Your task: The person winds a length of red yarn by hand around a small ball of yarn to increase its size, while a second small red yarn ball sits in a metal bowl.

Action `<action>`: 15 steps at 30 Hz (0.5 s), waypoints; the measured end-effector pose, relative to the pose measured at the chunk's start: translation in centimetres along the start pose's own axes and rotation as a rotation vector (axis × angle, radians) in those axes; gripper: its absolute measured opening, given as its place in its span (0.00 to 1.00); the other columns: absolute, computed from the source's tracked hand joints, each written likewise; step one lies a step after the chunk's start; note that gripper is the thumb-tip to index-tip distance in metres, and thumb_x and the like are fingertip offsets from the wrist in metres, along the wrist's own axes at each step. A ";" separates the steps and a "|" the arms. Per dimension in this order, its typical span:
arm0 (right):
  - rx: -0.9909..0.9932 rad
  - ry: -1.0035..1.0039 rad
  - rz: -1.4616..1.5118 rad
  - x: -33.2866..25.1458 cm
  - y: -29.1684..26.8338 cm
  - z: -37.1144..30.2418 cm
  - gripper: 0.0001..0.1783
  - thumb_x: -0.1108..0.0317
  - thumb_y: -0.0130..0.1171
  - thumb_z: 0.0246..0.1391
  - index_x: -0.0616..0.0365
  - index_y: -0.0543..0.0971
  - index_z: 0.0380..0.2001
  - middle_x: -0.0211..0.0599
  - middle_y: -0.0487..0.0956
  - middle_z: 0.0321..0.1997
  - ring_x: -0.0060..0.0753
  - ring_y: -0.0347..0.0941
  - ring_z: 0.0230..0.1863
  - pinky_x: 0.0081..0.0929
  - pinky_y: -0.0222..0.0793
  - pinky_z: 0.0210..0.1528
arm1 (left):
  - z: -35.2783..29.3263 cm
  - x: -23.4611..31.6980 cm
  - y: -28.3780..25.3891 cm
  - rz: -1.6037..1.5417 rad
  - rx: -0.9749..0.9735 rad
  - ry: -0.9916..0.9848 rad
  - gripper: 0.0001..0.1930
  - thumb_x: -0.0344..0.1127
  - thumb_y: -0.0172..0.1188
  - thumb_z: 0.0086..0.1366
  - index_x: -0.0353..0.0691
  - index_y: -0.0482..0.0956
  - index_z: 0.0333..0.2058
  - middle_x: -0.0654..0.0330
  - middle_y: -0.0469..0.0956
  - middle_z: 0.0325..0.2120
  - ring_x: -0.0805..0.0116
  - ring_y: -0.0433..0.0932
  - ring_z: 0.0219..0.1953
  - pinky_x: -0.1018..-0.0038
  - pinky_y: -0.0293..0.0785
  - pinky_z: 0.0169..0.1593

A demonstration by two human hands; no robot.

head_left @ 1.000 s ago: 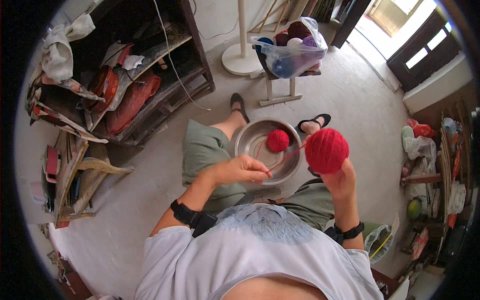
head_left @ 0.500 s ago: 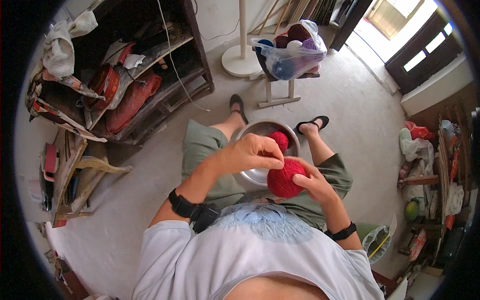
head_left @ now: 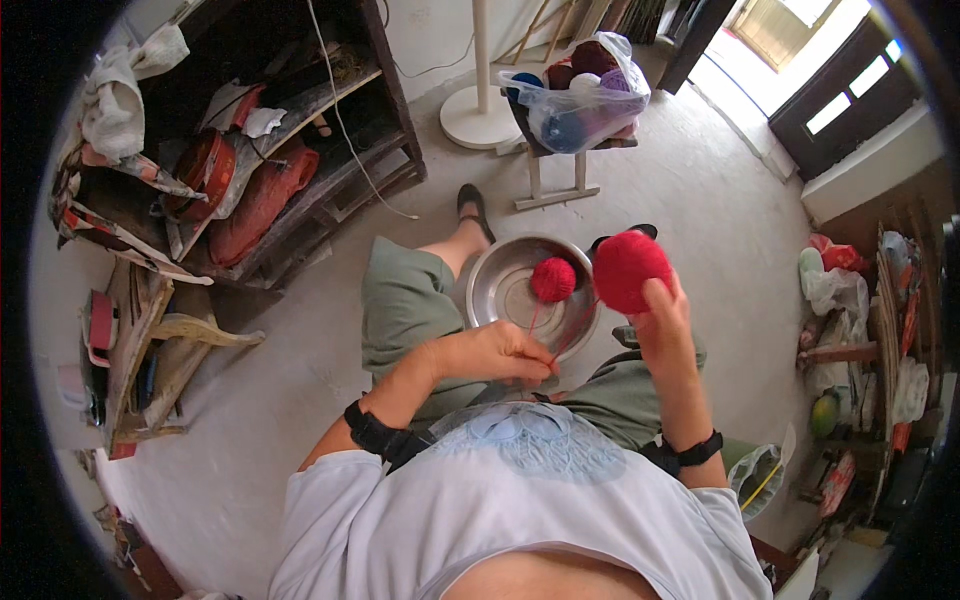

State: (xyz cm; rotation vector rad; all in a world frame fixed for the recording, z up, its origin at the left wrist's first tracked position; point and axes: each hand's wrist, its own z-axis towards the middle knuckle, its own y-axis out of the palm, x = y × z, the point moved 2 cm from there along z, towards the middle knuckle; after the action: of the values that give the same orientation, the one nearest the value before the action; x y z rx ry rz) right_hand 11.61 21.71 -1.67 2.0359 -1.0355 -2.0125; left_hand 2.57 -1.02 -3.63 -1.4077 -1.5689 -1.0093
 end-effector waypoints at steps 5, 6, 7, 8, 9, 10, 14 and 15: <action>0.008 -0.082 -0.742 1.9 0.0 -0.8 0.35 0.64 0.71 0.48 0.61 0.67 0.57 0.40 0.74 0.53 0.32 0.72 0.52 0.29 0.69 0.55 | -1.0 4.4 -0.8 0.138 0.033 0.197 0.10 0.33 0.61 0.65 0.34 0.83 0.41 0.64 0.82 0.32 0.79 0.76 0.35 0.80 0.72 0.39; -0.087 -0.010 -0.681 2.3 0.4 -1.2 0.36 0.63 0.71 0.48 0.60 0.67 0.58 0.39 0.74 0.53 0.31 0.72 0.53 0.28 0.68 0.56 | -1.3 5.2 -1.3 0.275 0.097 0.374 0.08 0.32 0.62 0.64 0.34 0.83 0.39 0.64 0.81 0.31 0.78 0.76 0.34 0.79 0.72 0.38; -0.171 0.067 -0.618 2.8 0.4 -1.9 0.37 0.61 0.71 0.49 0.60 0.67 0.59 0.38 0.73 0.53 0.30 0.71 0.54 0.27 0.67 0.57 | -1.2 5.2 -1.5 0.254 0.086 0.358 0.08 0.32 0.62 0.64 0.34 0.83 0.39 0.64 0.81 0.31 0.78 0.76 0.34 0.79 0.72 0.38; -0.160 0.093 -0.610 3.0 0.4 -2.4 0.37 0.61 0.71 0.49 0.60 0.67 0.59 0.38 0.73 0.53 0.30 0.71 0.54 0.27 0.67 0.57 | -1.0 5.3 -2.0 0.205 0.166 0.375 0.07 0.31 0.63 0.63 0.34 0.83 0.37 0.65 0.80 0.30 0.78 0.76 0.34 0.79 0.72 0.38; -0.243 0.258 -0.449 3.2 0.6 -2.9 0.37 0.60 0.70 0.50 0.60 0.66 0.60 0.36 0.74 0.53 0.28 0.70 0.55 0.27 0.66 0.58 | -0.9 5.4 -2.5 0.161 0.249 0.385 0.05 0.30 0.63 0.62 0.34 0.83 0.35 0.66 0.79 0.29 0.78 0.75 0.34 0.79 0.71 0.38; -0.311 0.417 -0.281 3.3 0.7 -3.4 0.37 0.59 0.69 0.52 0.60 0.66 0.61 0.35 0.74 0.54 0.27 0.70 0.56 0.26 0.65 0.60 | -0.5 5.4 -2.9 0.156 0.271 0.330 0.05 0.29 0.63 0.63 0.35 0.83 0.35 0.66 0.78 0.29 0.79 0.75 0.34 0.80 0.71 0.38; -0.430 0.487 -0.100 2.8 1.1 -4.4 0.43 0.51 0.68 0.50 0.62 0.64 0.62 0.38 0.72 0.58 0.30 0.70 0.57 0.30 0.64 0.62 | 1.7 2.9 -3.1 0.011 0.250 0.365 0.06 0.31 0.62 0.65 0.35 0.82 0.37 0.66 0.79 0.29 0.81 0.76 0.34 0.82 0.71 0.38; -0.410 0.483 -0.097 2.3 0.7 -4.4 0.43 0.51 0.68 0.50 0.62 0.64 0.62 0.38 0.72 0.58 0.30 0.70 0.57 0.30 0.64 0.62 | 2.2 2.3 -3.1 -0.087 0.264 0.284 0.07 0.32 0.61 0.66 0.36 0.82 0.38 0.66 0.80 0.30 0.81 0.76 0.34 0.82 0.72 0.39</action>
State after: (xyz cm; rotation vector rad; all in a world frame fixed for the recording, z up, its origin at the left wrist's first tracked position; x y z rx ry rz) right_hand 15.14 18.24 -2.75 2.1932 -0.4019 -1.4831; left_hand -0.80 1.67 -2.53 -0.9783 -1.4973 -0.9659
